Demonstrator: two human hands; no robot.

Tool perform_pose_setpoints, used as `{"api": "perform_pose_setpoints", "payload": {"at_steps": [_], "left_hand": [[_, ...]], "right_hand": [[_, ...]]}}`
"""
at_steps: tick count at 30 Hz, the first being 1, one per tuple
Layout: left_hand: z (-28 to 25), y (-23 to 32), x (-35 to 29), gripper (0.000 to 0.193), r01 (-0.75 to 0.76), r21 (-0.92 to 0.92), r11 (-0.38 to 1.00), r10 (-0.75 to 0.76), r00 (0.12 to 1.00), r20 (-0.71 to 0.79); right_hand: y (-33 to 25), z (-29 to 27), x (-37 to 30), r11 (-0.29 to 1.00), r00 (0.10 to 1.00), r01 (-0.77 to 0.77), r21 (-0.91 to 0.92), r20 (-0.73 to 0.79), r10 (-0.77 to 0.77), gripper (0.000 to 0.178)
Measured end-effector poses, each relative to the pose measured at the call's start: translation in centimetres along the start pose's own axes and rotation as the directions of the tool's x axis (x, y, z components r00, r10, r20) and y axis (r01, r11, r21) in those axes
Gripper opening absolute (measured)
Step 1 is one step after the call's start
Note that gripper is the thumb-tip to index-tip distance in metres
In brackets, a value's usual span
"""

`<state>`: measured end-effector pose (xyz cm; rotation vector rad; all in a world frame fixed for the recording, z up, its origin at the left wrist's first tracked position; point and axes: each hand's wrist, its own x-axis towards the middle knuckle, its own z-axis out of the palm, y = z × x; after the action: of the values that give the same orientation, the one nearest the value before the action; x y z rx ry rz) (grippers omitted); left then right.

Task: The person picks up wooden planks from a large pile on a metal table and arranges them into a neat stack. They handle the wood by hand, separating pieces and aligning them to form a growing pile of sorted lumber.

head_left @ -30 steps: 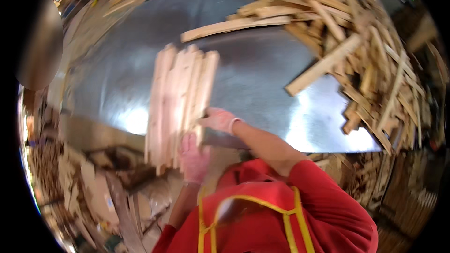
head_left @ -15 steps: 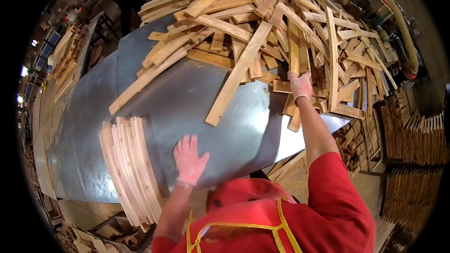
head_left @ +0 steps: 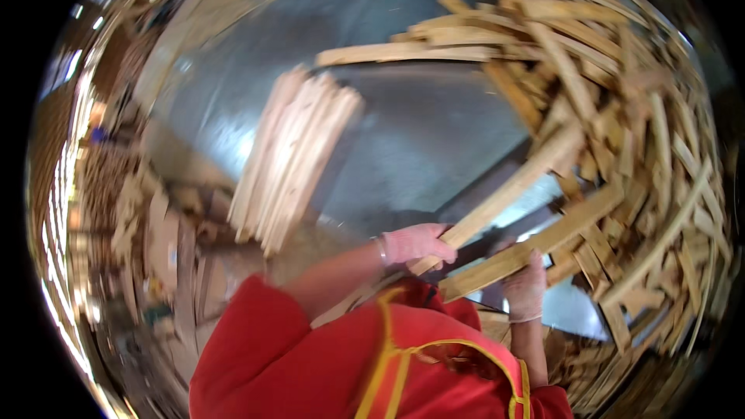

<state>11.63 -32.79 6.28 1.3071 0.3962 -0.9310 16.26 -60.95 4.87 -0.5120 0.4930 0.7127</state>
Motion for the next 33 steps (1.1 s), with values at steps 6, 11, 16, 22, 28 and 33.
{"api": "perform_pose_setpoints", "payload": {"at_steps": [6,11,16,22,28,33], "left_hand": [[-3.1,-6.4,-5.7,0.057,0.090,0.683,0.725,0.348,0.808,-0.475],[-10.2,-16.1,-14.4,0.056,0.509,0.752,0.419,0.704,0.341,-0.623],[-13.1,-24.5,-22.8,0.061,0.583,0.565,0.584,0.593,0.170,-0.787],[-10.6,-34.6,-26.3,0.053,-0.009,-0.167,0.986,-0.166,0.059,-0.984],[-13.2,-36.1,-20.9,0.031,-0.779,-0.626,-0.025,-0.155,0.622,-0.768],[-11.5,-27.2,-29.3,0.040,-0.766,-0.525,0.372,-0.156,0.506,-0.849]], "right_hand": [[6.2,1.0,2.9,0.850,0.958,0.267,-0.455,0.032,-0.284,0.070],[14.2,3.6,4.0,0.774,0.991,0.108,-0.624,0.003,-0.136,0.049],[21.9,9.9,10.6,0.659,0.996,0.061,-0.750,0.005,-0.087,0.037],[30.3,16.6,19.8,0.486,1.000,0.021,-0.874,0.019,-0.009,0.037],[36.0,21.2,20.3,0.449,0.994,-0.105,-0.887,-0.075,0.085,0.061],[34.2,18.7,21.1,0.523,0.997,-0.020,-0.852,-0.054,-0.049,0.062]]}}
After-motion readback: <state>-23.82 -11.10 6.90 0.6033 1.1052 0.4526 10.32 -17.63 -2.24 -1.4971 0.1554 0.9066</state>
